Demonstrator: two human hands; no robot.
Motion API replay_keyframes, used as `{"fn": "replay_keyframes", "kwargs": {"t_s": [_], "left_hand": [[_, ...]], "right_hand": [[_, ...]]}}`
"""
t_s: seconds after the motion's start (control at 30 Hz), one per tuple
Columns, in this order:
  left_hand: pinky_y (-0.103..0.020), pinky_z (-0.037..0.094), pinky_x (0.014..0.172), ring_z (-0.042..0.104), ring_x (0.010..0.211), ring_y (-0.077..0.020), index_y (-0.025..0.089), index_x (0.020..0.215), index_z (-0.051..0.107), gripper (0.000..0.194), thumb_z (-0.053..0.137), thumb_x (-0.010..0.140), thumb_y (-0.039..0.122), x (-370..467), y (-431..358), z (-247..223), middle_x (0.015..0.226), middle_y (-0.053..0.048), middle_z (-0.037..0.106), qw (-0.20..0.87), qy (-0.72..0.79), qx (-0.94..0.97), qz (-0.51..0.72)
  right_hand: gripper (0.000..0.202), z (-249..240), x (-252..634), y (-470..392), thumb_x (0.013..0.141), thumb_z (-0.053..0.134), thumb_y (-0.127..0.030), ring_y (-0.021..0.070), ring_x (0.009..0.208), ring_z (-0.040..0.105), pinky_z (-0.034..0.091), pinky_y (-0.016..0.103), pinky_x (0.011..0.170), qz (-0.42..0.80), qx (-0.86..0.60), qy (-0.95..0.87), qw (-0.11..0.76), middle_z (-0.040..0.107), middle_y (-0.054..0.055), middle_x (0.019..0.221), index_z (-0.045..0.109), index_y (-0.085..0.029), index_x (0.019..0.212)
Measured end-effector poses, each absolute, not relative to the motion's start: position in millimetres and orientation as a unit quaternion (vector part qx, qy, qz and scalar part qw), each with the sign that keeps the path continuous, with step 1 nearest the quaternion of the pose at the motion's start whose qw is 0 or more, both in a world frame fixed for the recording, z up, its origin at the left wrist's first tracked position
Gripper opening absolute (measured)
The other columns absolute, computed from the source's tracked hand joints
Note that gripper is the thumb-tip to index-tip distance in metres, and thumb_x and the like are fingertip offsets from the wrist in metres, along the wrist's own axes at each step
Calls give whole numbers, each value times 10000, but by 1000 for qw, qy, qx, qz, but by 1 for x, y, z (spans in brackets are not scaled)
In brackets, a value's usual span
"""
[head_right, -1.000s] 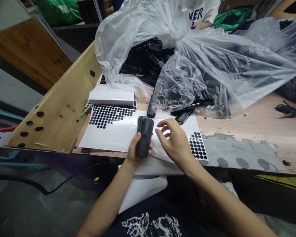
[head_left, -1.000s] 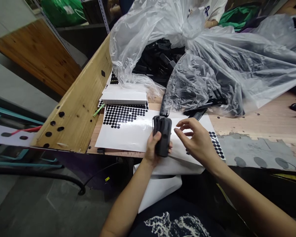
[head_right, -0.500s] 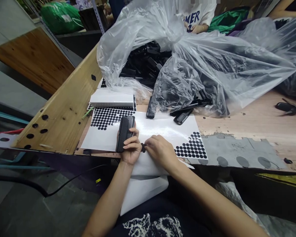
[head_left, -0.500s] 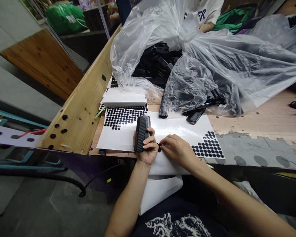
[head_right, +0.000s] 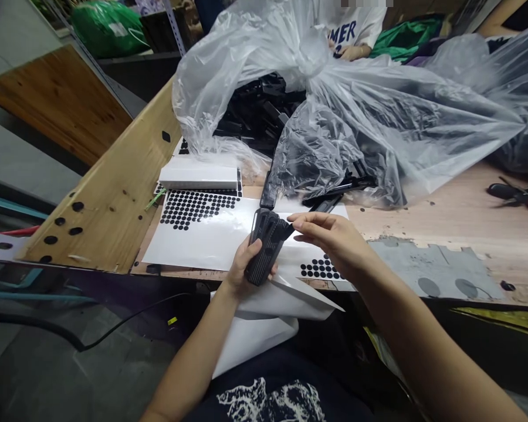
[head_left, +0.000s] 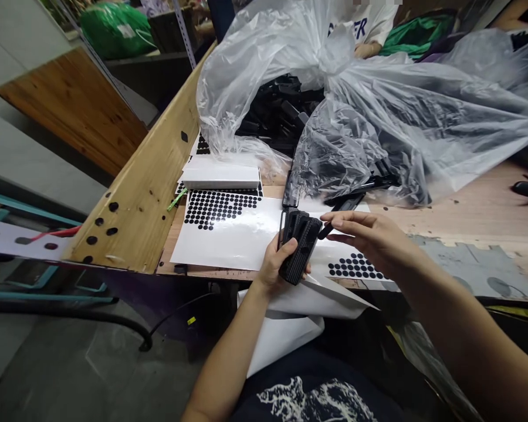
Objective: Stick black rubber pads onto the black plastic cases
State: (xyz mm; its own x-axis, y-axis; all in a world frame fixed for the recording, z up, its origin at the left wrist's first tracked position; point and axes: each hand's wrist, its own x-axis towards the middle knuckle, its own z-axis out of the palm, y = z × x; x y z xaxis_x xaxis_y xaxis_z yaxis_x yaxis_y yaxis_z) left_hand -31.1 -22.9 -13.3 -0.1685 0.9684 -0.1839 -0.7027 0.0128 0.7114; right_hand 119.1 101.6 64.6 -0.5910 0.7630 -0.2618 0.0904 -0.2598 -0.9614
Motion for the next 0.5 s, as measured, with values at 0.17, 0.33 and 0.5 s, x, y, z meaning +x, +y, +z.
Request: {"fn": "replay_keyframes", "kwargs": {"t_s": [0.17,0.33,0.5], "left_hand": [[-218,514,406,641,504,-152,175,1089,480,520,748,844,546,-32,-23,-14,717,2,639,619,350,207,672],[-222,512,408,650,515,-150,180,1088,484,527,743,841,567,-33,-23,-16,774,1,635,629,348,196,667],[-224,505,410,647,509,-152,188,1094,477,550,745,825,586,-33,-23,-16,768,8,630,636,348,190,662]], "right_hand": [[282,66,116,102,721,899,-477,261,1092,659,464,416,1040,683,-349,-607,205,745,50,1188,769,-228,753],[321,64,109,101,693,910,-503,290,1083,675,477,452,1056,664,-345,-627,216,764,69,1114,778,-218,756],[361,65,106,103,667,915,-540,294,1028,684,497,479,1029,656,-351,-634,210,780,77,1022,774,-219,754]]}}
